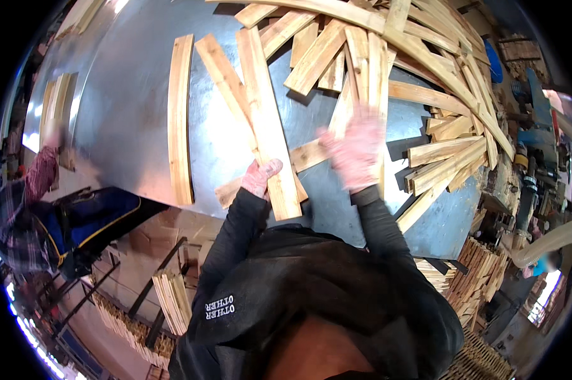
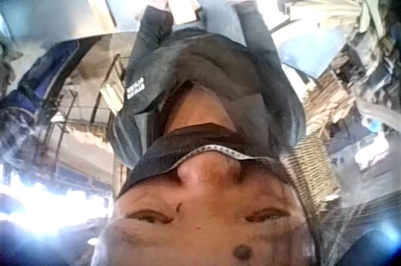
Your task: The person sorts wooden planks on a metal table, picking them up from a pile and stacking them into neat piles. The person wears pink gloves and handles the wood by hand, organizing the pieces into aligned stacks.
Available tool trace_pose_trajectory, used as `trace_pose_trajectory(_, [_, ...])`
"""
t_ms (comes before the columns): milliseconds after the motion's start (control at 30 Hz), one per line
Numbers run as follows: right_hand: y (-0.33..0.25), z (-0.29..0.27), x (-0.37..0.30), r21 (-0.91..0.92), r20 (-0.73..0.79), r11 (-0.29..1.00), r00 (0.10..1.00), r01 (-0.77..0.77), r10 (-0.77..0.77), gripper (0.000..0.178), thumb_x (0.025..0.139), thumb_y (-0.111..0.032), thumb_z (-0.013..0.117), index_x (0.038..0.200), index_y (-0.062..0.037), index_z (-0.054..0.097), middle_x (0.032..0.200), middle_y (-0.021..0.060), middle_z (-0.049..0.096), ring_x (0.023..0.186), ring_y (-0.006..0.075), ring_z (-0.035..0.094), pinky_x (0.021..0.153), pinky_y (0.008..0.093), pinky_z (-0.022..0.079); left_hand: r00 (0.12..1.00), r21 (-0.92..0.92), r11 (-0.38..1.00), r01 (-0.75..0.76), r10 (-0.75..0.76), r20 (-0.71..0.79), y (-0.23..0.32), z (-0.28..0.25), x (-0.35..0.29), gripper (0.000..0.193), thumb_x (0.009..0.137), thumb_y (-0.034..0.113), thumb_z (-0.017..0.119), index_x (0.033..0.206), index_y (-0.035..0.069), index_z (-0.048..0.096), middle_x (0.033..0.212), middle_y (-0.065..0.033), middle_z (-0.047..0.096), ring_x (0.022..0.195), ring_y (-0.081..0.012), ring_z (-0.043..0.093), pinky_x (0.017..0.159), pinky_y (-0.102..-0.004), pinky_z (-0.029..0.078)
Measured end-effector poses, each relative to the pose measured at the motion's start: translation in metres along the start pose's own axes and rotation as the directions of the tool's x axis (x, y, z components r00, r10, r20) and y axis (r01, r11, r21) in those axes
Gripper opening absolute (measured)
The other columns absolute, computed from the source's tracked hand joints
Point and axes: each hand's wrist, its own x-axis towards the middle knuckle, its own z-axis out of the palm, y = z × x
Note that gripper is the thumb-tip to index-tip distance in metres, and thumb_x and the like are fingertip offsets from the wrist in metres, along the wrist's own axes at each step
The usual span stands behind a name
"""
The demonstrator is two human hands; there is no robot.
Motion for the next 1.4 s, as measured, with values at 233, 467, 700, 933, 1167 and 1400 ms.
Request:
trace_pose_trajectory(233, [0.123, -0.013, -0.019, -0.013, 0.607, 0.746, 0.588, -0.666, 0.536, 0.098, 0.075, -0.034, 0.071, 0.148, 0.0068, 0.021, 0.12, 0.0314, 0.06, 0.115, 0.0386, 0.06, 0.098, 0.0381, 0.046, 0.98, 0.088, 0.992, -0.087, 0.101, -0.169, 0.015, -0.008, -0.018, 0.042, 0.082, 0.012, 0.076, 0.118, -0.001, 0.057, 0.103, -0.0097, 0.068, 0.096, -0.0192, 0.066, 0.084, -0.0339, 0.055])
trace_pose_trajectory(467, [0.126, -0.103, -0.1, 0.128, 0.669, 0.9, 0.706, -0.417, 0.232, 0.091, 0.074, -0.012, 0.07, 0.152, -0.0074, 0.025, 0.125, 0.0194, 0.061, 0.113, 0.0321, 0.062, 0.098, 0.0377, 0.048, 0.906, 0.306, 0.938, -0.162, 0.264, -0.331, 0.016, -0.049, -0.053, 0.044, 0.084, 0.006, 0.074, 0.122, -0.004, 0.054, 0.103, -0.0125, 0.067, 0.09, -0.0233, 0.068, 0.079, -0.0315, 0.059])
trace_pose_trajectory(700, [0.062, -0.071, -0.037, 0.532, 0.796, 0.511, 0.604, -0.675, -0.03, 0.088, 0.07, -0.013, 0.076, 0.148, -0.0042, 0.035, 0.11, 0.0121, 0.063, 0.093, 0.0205, 0.059, 0.082, 0.0316, 0.051, 0.862, 0.337, 0.938, -0.086, 0.24, -0.447, 0.029, -0.048, -0.039, 0.041, 0.08, 0.007, 0.074, 0.117, 0.0, 0.056, 0.096, -0.0102, 0.067, 0.082, -0.0176, 0.064, 0.072, -0.0292, 0.054])
trace_pose_trajectory(933, [0.024, -0.039, 0.009, 0.625, 0.761, -0.256, 0.648, -0.738, -0.01, 0.048, 0.084, -0.014, 0.072, 0.122, 0.0059, 0.052, 0.108, 0.0103, 0.064, 0.094, 0.022, 0.066, 0.086, 0.0368, 0.056, 0.888, 0.634, 0.773, 0.03, 0.27, -0.372, 0.028, -0.058, -0.075, 0.047, 0.079, 0.022, 0.073, 0.117, -0.002, 0.057, 0.099, -0.0119, 0.068, 0.09, -0.0221, 0.064, 0.081, -0.0342, 0.052])
trace_pose_trajectory(1167, [-0.081, 0.055, 0.095, 0.596, 0.508, 0.629, 0.841, -0.5, 0.187, 0.078, 0.078, -0.034, 0.076, 0.135, 0.0056, 0.04, 0.117, 0.0231, 0.06, 0.099, 0.0331, 0.064, 0.09, 0.0395, 0.052, 0.88, 0.826, 0.507, 0.247, 0.24, -0.41, 0.036, -0.049, -0.105, 0.059, 0.075, 0.026, 0.074, 0.126, 0.003, 0.054, 0.104, -0.0177, 0.07, 0.094, -0.0299, 0.067, 0.087, -0.0351, 0.051])
trace_pose_trajectory(1400, [-0.131, 0.084, 0.12, 0.159, 0.519, 0.947, 0.84, -0.277, 0.159, 0.118, 0.066, -0.032, 0.083, 0.152, -0.0016, 0.008, 0.129, 0.0327, 0.047, 0.115, 0.0447, 0.055, 0.096, 0.0475, 0.047, 0.897, 0.628, 0.77, 0.112, 0.194, -0.398, 0.016, -0.068, -0.116, 0.046, 0.078, 0.001, 0.072, 0.121, 0.0, 0.054, 0.101, -0.0089, 0.068, 0.088, -0.0187, 0.064, 0.077, -0.0312, 0.054])
